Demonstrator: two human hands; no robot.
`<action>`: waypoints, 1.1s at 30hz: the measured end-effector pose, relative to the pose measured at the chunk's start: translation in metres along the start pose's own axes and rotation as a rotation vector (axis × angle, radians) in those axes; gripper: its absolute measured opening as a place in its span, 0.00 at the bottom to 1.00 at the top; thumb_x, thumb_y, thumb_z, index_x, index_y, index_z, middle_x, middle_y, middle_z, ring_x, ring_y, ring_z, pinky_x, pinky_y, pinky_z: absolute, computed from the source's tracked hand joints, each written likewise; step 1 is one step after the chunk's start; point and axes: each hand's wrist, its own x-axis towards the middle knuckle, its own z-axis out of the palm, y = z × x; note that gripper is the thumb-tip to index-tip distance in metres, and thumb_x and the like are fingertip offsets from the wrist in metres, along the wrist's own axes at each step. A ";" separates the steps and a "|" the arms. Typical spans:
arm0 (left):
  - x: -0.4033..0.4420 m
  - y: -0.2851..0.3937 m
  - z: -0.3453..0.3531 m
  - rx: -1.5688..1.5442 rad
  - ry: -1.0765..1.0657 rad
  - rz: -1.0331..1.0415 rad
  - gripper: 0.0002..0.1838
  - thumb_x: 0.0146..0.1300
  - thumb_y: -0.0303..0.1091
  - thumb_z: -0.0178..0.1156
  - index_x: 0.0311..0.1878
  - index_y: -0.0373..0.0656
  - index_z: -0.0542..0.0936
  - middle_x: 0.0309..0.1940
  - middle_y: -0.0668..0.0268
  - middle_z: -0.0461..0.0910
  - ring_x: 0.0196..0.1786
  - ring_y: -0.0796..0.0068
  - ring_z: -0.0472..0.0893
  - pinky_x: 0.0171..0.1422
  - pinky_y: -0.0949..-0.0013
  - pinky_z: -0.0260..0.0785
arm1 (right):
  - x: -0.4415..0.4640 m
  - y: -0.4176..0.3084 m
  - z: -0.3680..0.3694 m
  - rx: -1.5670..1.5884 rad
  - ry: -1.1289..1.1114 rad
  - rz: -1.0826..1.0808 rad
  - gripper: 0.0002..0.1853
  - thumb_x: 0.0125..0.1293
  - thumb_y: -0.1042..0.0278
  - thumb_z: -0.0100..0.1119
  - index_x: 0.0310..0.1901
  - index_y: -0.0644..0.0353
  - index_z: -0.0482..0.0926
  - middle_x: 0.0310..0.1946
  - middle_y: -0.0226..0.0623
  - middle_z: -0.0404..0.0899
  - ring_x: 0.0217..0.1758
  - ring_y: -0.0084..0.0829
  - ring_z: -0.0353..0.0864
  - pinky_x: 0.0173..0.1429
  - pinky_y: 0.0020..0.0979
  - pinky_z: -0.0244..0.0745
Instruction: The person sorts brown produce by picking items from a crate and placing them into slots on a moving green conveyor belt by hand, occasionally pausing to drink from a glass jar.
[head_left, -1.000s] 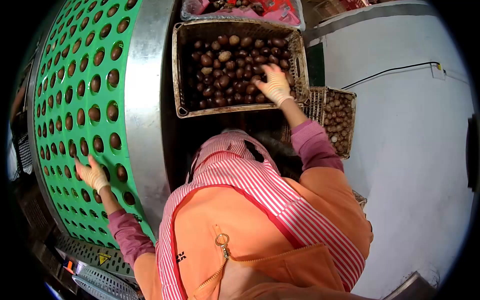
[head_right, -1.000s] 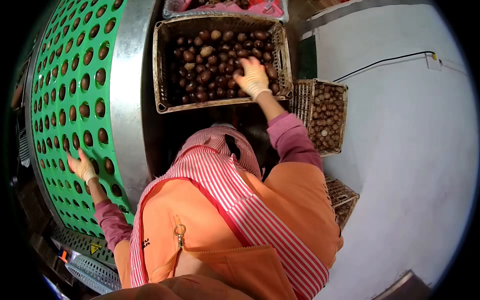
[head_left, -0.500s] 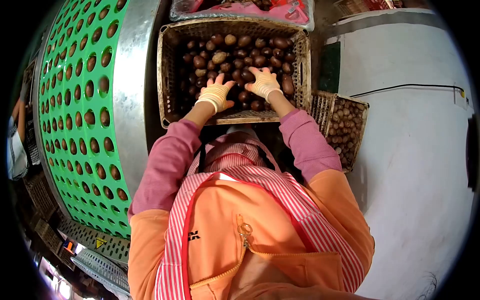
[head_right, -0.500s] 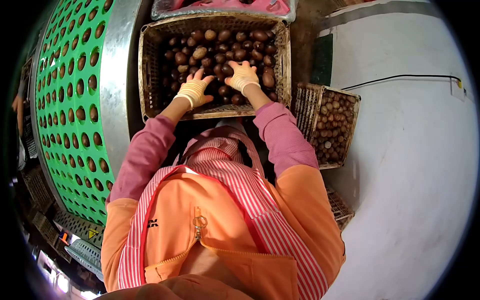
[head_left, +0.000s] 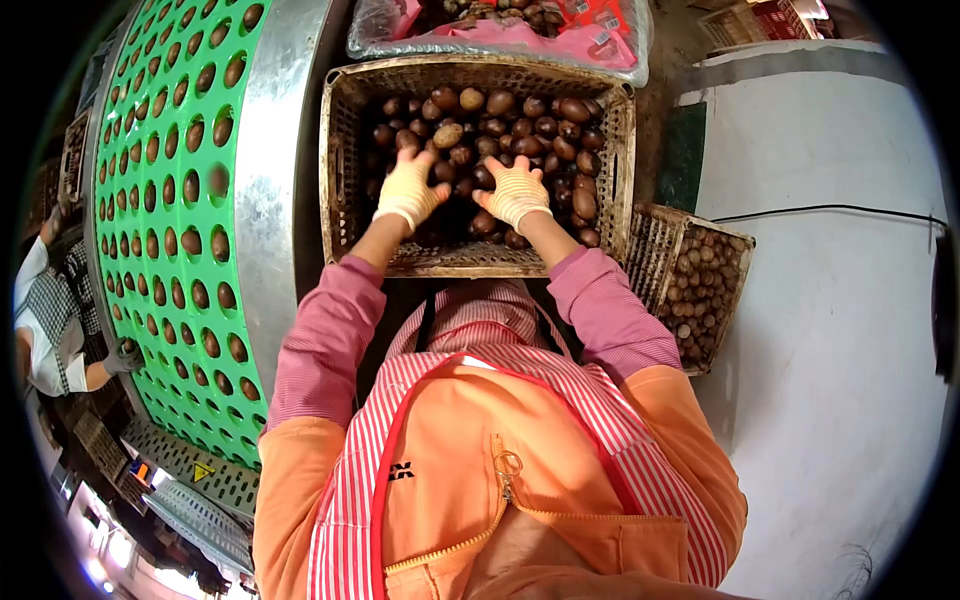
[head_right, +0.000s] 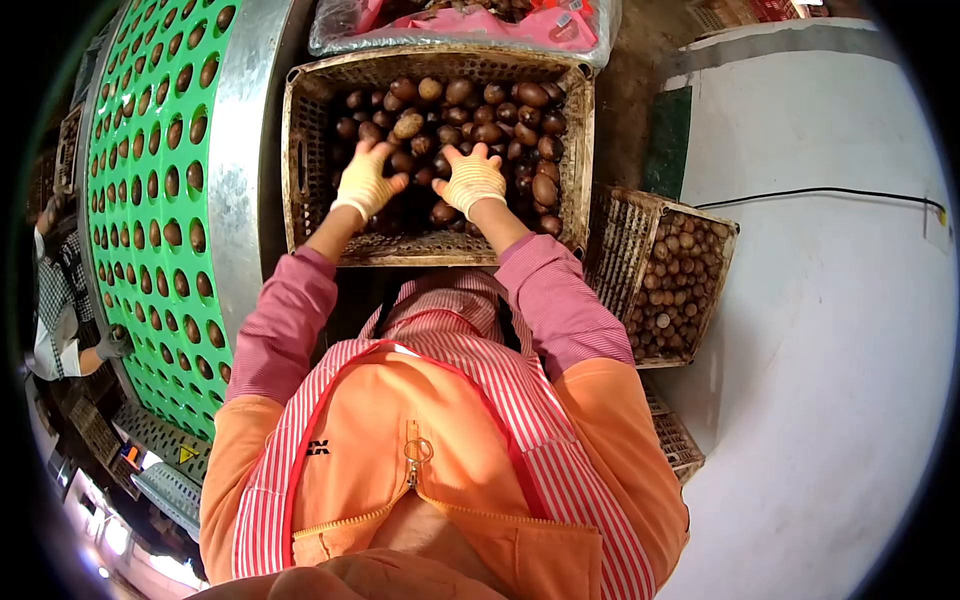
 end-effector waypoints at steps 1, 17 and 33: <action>0.011 -0.006 0.001 -0.104 0.143 0.027 0.33 0.49 0.43 0.72 0.60 0.49 0.75 0.65 0.49 0.66 0.61 0.46 0.74 0.64 0.55 0.70 | 0.001 -0.004 0.003 -0.005 0.000 -0.033 0.30 0.62 0.54 0.65 0.66 0.40 0.69 0.66 0.45 0.58 0.66 0.53 0.63 0.62 0.50 0.75; 0.018 0.011 0.005 -0.537 0.134 0.100 0.36 0.41 0.52 0.72 0.56 0.47 0.80 0.46 0.42 0.80 0.51 0.46 0.80 0.61 0.56 0.72 | 0.107 0.060 0.124 0.125 0.426 -0.612 0.39 0.49 0.54 0.73 0.63 0.60 0.72 0.63 0.49 0.69 0.61 0.52 0.72 0.65 0.46 0.69; -0.468 -0.192 -0.100 -0.982 1.363 -0.328 0.30 0.56 0.33 0.67 0.63 0.42 0.73 0.58 0.65 0.76 0.58 0.71 0.76 0.62 0.67 0.70 | -0.033 -0.170 -0.013 1.540 -0.747 -0.386 0.29 0.64 0.48 0.64 0.62 0.54 0.72 0.53 0.36 0.79 0.45 0.35 0.81 0.34 0.30 0.76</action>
